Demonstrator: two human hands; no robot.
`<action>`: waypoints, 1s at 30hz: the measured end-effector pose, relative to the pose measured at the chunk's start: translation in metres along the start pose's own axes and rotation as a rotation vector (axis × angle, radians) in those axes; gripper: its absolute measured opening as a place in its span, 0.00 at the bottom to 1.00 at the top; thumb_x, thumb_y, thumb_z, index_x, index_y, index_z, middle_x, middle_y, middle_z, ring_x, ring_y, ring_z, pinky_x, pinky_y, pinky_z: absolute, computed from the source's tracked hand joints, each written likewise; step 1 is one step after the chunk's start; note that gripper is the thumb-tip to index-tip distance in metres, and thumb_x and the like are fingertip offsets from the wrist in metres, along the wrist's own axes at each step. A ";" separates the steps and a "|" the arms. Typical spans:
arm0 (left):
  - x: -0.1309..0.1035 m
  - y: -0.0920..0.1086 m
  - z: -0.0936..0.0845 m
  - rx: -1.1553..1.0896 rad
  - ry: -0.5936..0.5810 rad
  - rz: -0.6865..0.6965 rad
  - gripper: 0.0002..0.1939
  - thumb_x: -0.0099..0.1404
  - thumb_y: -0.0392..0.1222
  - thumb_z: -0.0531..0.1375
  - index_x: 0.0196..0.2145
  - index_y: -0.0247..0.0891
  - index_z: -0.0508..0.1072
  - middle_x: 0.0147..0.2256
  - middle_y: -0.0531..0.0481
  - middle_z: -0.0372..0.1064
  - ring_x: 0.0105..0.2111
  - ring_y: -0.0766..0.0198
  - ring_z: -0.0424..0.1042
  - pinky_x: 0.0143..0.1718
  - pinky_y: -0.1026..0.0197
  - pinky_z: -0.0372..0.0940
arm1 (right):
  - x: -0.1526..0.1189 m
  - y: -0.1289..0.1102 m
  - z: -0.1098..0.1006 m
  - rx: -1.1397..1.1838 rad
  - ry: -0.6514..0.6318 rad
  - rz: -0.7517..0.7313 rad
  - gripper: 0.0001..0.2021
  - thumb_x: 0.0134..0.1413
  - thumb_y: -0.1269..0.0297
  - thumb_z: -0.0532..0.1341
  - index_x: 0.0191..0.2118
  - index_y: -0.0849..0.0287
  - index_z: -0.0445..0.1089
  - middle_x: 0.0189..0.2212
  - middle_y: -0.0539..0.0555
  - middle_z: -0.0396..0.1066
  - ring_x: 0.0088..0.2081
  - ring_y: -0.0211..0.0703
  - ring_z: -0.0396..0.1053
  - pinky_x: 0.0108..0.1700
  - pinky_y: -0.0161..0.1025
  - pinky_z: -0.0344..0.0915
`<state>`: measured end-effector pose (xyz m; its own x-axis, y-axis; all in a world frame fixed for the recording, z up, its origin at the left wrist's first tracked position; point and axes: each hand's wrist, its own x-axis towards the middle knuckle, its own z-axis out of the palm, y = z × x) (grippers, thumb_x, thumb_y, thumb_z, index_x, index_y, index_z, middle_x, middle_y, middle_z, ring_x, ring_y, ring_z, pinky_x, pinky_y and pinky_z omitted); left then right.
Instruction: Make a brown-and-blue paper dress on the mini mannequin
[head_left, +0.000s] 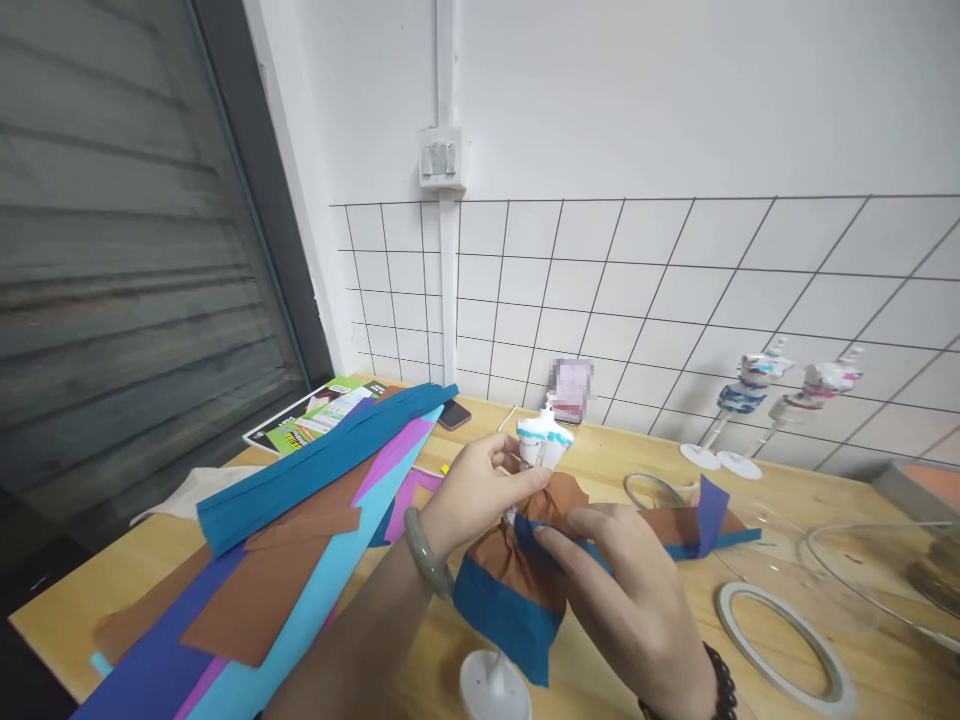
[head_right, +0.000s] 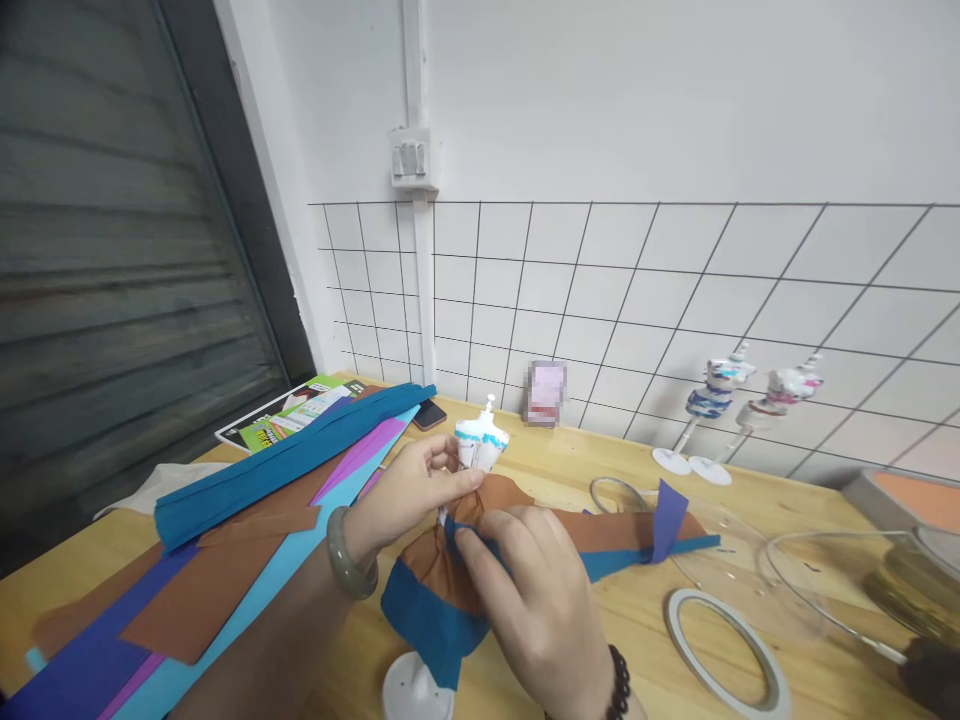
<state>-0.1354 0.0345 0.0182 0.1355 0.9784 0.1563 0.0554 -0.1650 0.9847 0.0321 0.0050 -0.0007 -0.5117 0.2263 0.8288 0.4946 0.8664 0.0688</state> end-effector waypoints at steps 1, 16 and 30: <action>0.000 0.000 0.000 -0.005 0.002 0.001 0.15 0.55 0.44 0.64 0.38 0.33 0.72 0.35 0.45 0.72 0.37 0.59 0.71 0.39 0.58 0.64 | 0.001 -0.001 0.000 0.015 -0.004 -0.001 0.10 0.57 0.77 0.53 0.40 0.61 0.70 0.31 0.59 0.69 0.33 0.46 0.64 0.31 0.42 0.62; 0.002 0.004 -0.012 -0.103 -0.004 0.045 0.15 0.56 0.45 0.64 0.39 0.33 0.75 0.36 0.45 0.74 0.40 0.57 0.71 0.42 0.58 0.65 | -0.003 0.003 -0.004 0.253 -0.090 0.113 0.15 0.52 0.79 0.52 0.45 0.62 0.64 0.42 0.62 0.66 0.44 0.50 0.65 0.42 0.48 0.64; -0.003 0.000 -0.004 -0.055 -0.352 0.153 0.13 0.63 0.43 0.58 0.44 0.36 0.73 0.40 0.46 0.73 0.45 0.56 0.70 0.46 0.57 0.64 | 0.000 0.020 -0.003 0.493 -0.169 0.795 0.12 0.56 0.54 0.57 0.36 0.57 0.70 0.34 0.54 0.75 0.36 0.46 0.72 0.37 0.40 0.69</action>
<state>-0.1392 0.0324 0.0179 0.4699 0.8385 0.2757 -0.0436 -0.2898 0.9561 0.0443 0.0209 0.0027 -0.2671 0.8582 0.4383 0.4091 0.5128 -0.7547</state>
